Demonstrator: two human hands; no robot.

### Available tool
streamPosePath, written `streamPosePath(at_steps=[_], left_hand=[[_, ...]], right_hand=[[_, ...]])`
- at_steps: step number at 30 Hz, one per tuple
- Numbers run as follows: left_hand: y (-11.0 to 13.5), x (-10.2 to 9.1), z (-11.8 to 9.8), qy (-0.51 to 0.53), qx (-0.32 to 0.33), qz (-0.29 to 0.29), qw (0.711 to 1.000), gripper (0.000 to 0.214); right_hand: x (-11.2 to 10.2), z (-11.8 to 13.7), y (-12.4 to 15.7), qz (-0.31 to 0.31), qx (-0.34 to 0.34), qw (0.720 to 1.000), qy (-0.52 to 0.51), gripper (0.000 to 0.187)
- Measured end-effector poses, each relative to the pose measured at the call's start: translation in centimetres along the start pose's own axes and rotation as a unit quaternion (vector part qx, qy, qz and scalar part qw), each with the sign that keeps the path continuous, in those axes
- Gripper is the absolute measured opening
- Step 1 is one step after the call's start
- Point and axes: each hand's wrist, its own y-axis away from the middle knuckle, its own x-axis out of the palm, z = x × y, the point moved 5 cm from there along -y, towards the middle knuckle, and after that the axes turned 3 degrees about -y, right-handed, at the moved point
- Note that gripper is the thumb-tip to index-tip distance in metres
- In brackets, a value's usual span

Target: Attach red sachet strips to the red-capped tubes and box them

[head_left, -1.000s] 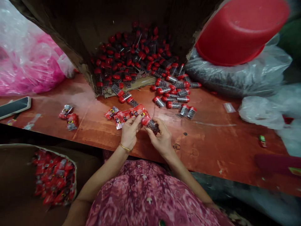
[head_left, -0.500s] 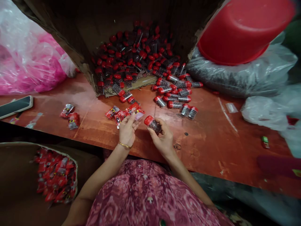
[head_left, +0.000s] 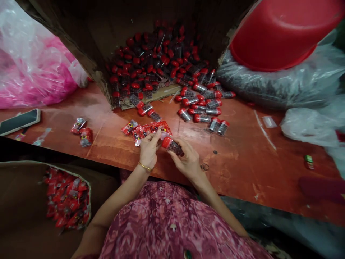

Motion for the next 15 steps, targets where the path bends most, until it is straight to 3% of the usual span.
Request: streamPosePath(at_steps=[8, 15], left_hand=[[-0.1, -0.2, -0.1, -0.061, 0.091, 0.006, 0.994, 0.039], [0.1, 0.1, 0.7, -0.038, 0.086, 0.029, 0.995, 0.038]], right_hand=[[0.1, -0.6, -0.1, -0.026, 0.044, 0.999, -0.005, 0.032], [0.7, -1.5, 0.1, -0.047, 0.099, 0.994, -0.028, 0.031]])
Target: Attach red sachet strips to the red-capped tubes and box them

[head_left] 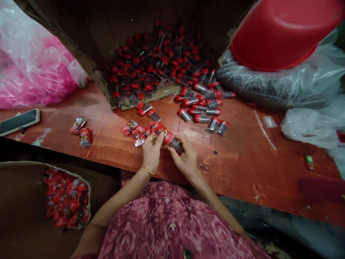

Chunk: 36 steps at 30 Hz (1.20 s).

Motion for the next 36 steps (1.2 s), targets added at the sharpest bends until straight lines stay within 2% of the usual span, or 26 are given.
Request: streamPosePath(at_steps=[4, 11, 13, 15, 17, 19, 24, 27, 32, 36], left_hand=[[0.2, 0.6, 0.0, 0.041, -0.01, 0.014, 0.999, 0.036], [0.1, 1.4, 0.6, 0.067, -0.073, 0.051, 0.994, 0.029], [-0.1, 1.0, 0.6, 0.067, -0.094, 0.043, 0.992, 0.025], [-0.3, 0.6, 0.5, 0.068, -0.104, 0.041, 0.991, 0.022], [-0.5, 0.5, 0.3, 0.067, -0.109, 0.064, 0.99, 0.02], [-0.5, 0.7, 0.4, 0.06, -0.115, 0.087, 0.988, 0.02], [-0.4, 0.7, 0.5, 0.037, -0.085, 0.072, 0.993, 0.028], [-0.3, 0.8, 0.6, 0.034, -0.063, 0.082, 0.994, 0.027], [-0.1, 0.7, 0.1, 0.026, -0.048, 0.098, 0.994, 0.022], [-0.1, 0.3, 0.2, 0.074, -0.089, 0.053, 0.992, 0.025]], right_hand=[[0.1, 0.3, -0.2, 0.001, -0.005, 1.0, -0.013, 0.031], [1.0, -0.2, -1.0, 0.001, 0.045, 0.997, -0.071, 0.033], [1.3, -0.7, -0.9, 0.015, 0.091, 0.987, -0.129, 0.037], [1.5, -1.4, -0.5, 0.031, 0.155, 0.968, -0.195, 0.03], [1.5, -1.7, -0.2, 0.037, 0.203, 0.949, -0.238, 0.021], [1.3, -1.7, 0.1, 0.032, 0.219, 0.941, -0.256, 0.02], [1.8, -1.1, 0.2, 0.028, 0.243, 0.929, -0.278, 0.021], [2.1, -1.0, 0.0, 0.002, 0.271, 0.918, -0.291, 0.021], [2.1, -0.7, -0.4, -0.023, 0.223, 0.936, -0.272, 0.016], [2.6, -0.6, 0.3, 0.01, 0.213, 0.94, -0.265, 0.016]])
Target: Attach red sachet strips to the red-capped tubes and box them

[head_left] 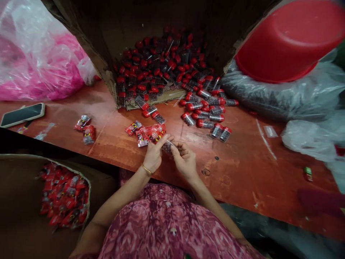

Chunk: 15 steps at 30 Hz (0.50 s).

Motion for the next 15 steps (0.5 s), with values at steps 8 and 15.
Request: streamPosePath(at_steps=[8, 15], left_hand=[[0.7, 0.2, 0.3, -0.061, -0.005, 0.047, 0.997, 0.017], [0.2, -0.8, -0.3, -0.039, 0.052, 0.013, 0.998, 0.028]], right_hand=[[0.9, -0.3, 0.6, -0.002, 0.054, 0.997, -0.062, 0.023], [0.8, -0.4, 0.6, -0.024, 0.049, 0.998, -0.042, 0.024]])
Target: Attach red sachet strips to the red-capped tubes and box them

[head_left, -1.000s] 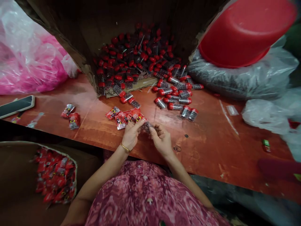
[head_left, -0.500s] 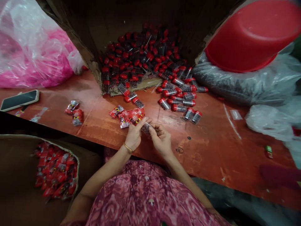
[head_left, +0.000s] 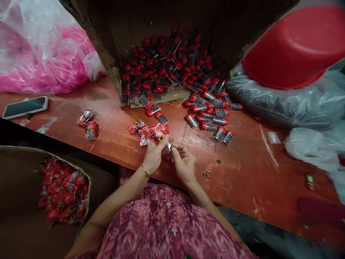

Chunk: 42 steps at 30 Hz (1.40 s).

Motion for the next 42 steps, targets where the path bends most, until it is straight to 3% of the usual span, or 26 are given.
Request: streamPosePath(at_steps=[10, 15, 24, 30, 37, 40, 42], left_hand=[[0.8, 1.3, 0.3, -0.129, 0.01, 0.043, 0.991, 0.025], [0.0, 0.6, 0.2, -0.107, 0.074, 0.054, 0.99, 0.033], [0.5, 1.1, 1.2, -0.114, 0.065, 0.041, 0.991, 0.032], [-0.5, 0.8, 1.2, -0.11, 0.044, 0.06, 0.991, 0.033], [-1.9, 1.6, 0.4, -0.01, 0.016, -0.018, 1.0, 0.037], [-2.5, 1.4, -1.0, 0.013, 0.015, -0.071, 0.997, 0.036], [-3.0, 1.2, -1.6, 0.017, -0.005, -0.075, 0.997, 0.036]], right_hand=[[-0.1, 0.1, -0.1, -0.009, 0.0, 0.999, -0.032, 0.024], [-0.9, 0.8, -0.5, -0.018, -0.017, 1.0, -0.008, 0.022], [-1.3, 0.2, -0.5, -0.072, -0.051, 0.996, -0.031, 0.018], [-1.8, -0.7, -1.0, -0.033, -0.004, 0.999, -0.008, 0.022], [-3.4, -0.6, -0.9, 0.028, -0.042, 0.997, 0.062, 0.016], [-4.5, -1.1, -0.5, -0.011, -0.031, 0.997, 0.068, 0.017], [-5.0, -1.4, -0.5, -0.034, -0.013, 0.998, 0.051, 0.019]])
